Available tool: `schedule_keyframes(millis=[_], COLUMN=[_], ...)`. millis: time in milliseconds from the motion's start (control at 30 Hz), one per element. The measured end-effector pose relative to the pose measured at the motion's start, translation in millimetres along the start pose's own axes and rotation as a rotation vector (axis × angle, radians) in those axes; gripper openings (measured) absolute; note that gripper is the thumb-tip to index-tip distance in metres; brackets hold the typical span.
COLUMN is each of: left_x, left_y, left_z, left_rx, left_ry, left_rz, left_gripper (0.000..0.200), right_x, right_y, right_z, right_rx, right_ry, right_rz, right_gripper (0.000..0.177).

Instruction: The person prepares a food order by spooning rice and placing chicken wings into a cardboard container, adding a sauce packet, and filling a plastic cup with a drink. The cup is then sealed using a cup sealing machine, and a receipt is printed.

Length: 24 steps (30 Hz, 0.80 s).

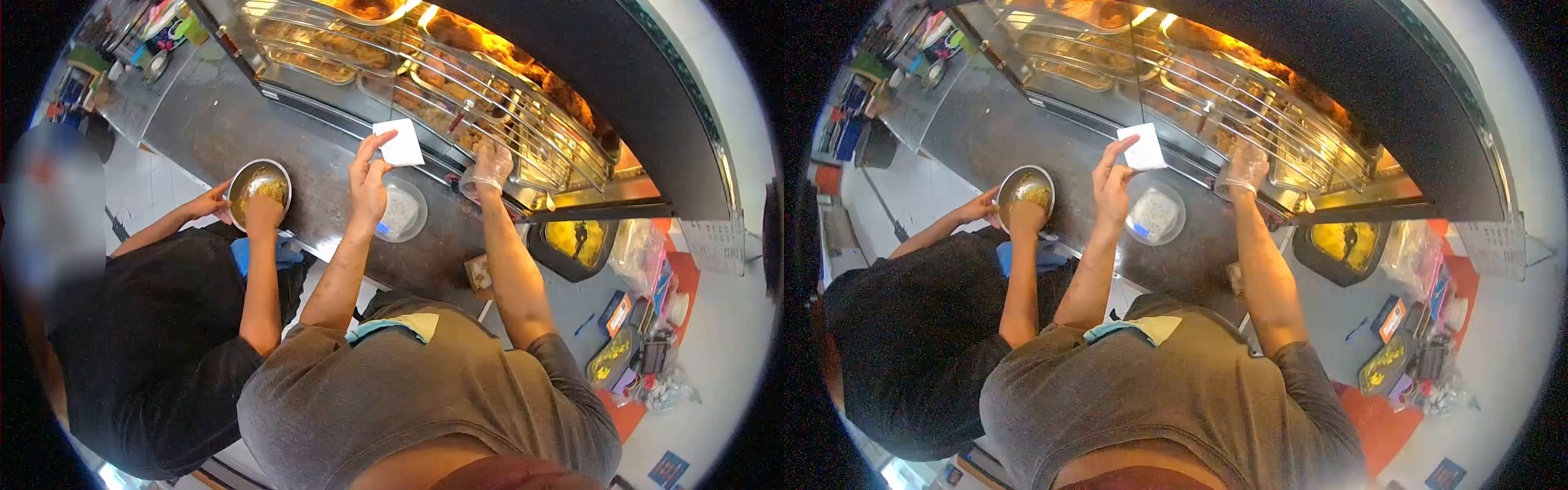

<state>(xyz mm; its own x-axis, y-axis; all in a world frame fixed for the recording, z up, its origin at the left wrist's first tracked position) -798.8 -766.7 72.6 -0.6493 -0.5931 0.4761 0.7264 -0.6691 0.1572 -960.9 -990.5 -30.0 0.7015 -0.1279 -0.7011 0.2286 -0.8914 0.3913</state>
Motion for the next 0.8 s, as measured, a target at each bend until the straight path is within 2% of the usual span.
schedule_keyframes(millis=[33,100,133,167,233,267,300,367,400,467,500,567,600,667,700,733,767,800], left_x=[0,4,8,14,25,31,37,48,53,60,61,67,67,72,79,87,95,105], left_y=[2,5,7,9,14,14,15,20,22,23,22,18,17,15,12,7,7,0], left_z=[-5,-14,-15,-17,-27,-33,-43,-59,-63,-71,-71,-67,-70,-76,-77,-80,-86,-94], left_rx=[0.021,0.003,0.013,0.027,0.107,0.132,0.118,0.204,0.206,0.188,0.182,0.213,0.177,0.165,0.189,0.118,0.145,0.092], left_ry=[0.058,0.108,0.221,0.331,0.587,0.607,0.604,0.723,0.720,0.668,0.647,0.654,0.616,0.597,0.617,0.582,0.624,0.577], left_rz=[0.003,-0.018,-0.056,-0.097,-0.140,-0.151,-0.171,-0.206,-0.226,-0.167,-0.133,-0.103,-0.109,-0.138,-0.158,-0.187,-0.249,-0.268], left_gripper=[0.044,0.043,0.043,0.044,0.048,0.051,0.051,0.051,0.051,0.048,0.047,0.042,0.041,0.038,0.038,0.037,0.036,0.036], right_x=[-8,-20,-45,-64,-104,-116,-128,-142,-143,-145,-150,-168,-176,-200,-209,-212,-210,-198], right_y=[-5,-24,-32,-44,-74,-91,-108,-141,-150,-160,-159,-150,-148,-136,-132,-131,-130,-134], right_z=[-4,-1,-10,-15,2,27,47,77,81,81,81,80,75,57,48,36,28,42], right_rx=[0.019,0.464,0.370,0.404,0.439,0.381,0.290,0.377,0.391,0.071,0.077,0.311,0.314,0.220,0.214,0.123,0.027,0.010], right_ry=[-0.011,1.054,0.955,1.086,0.907,0.721,0.306,-0.157,-0.150,-0.203,-0.196,-0.255,-0.247,-0.139,-0.135,-0.206,-0.277,-0.274], right_rz=[0.008,-0.007,-0.043,-0.225,-0.594,-0.796,-0.925,-1.024,-1.012,-0.990,-0.983,-0.849,-0.846,-0.541,-0.539,-0.670,-0.799,-0.794], right_gripper=[0.007,0.007,0.011,0.010,0.009,0.013,0.013,0.014,0.014,0.023,0.023,0.030,0.030,0.031,0.031,0.034,0.037,0.037])
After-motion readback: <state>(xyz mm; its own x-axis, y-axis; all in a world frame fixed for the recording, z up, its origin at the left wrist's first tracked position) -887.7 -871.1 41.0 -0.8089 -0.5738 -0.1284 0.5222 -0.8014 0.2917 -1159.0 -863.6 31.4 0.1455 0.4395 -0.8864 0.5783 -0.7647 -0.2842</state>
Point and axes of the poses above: each hand's wrist, its own y-axis towards the middle knuckle, its own x-axis out of the palm, z = x × y, the point moved 4 cm from there along y, towards the middle knuckle, and after that the axes turned 6 degrees about -y, right-handed, at the moved point
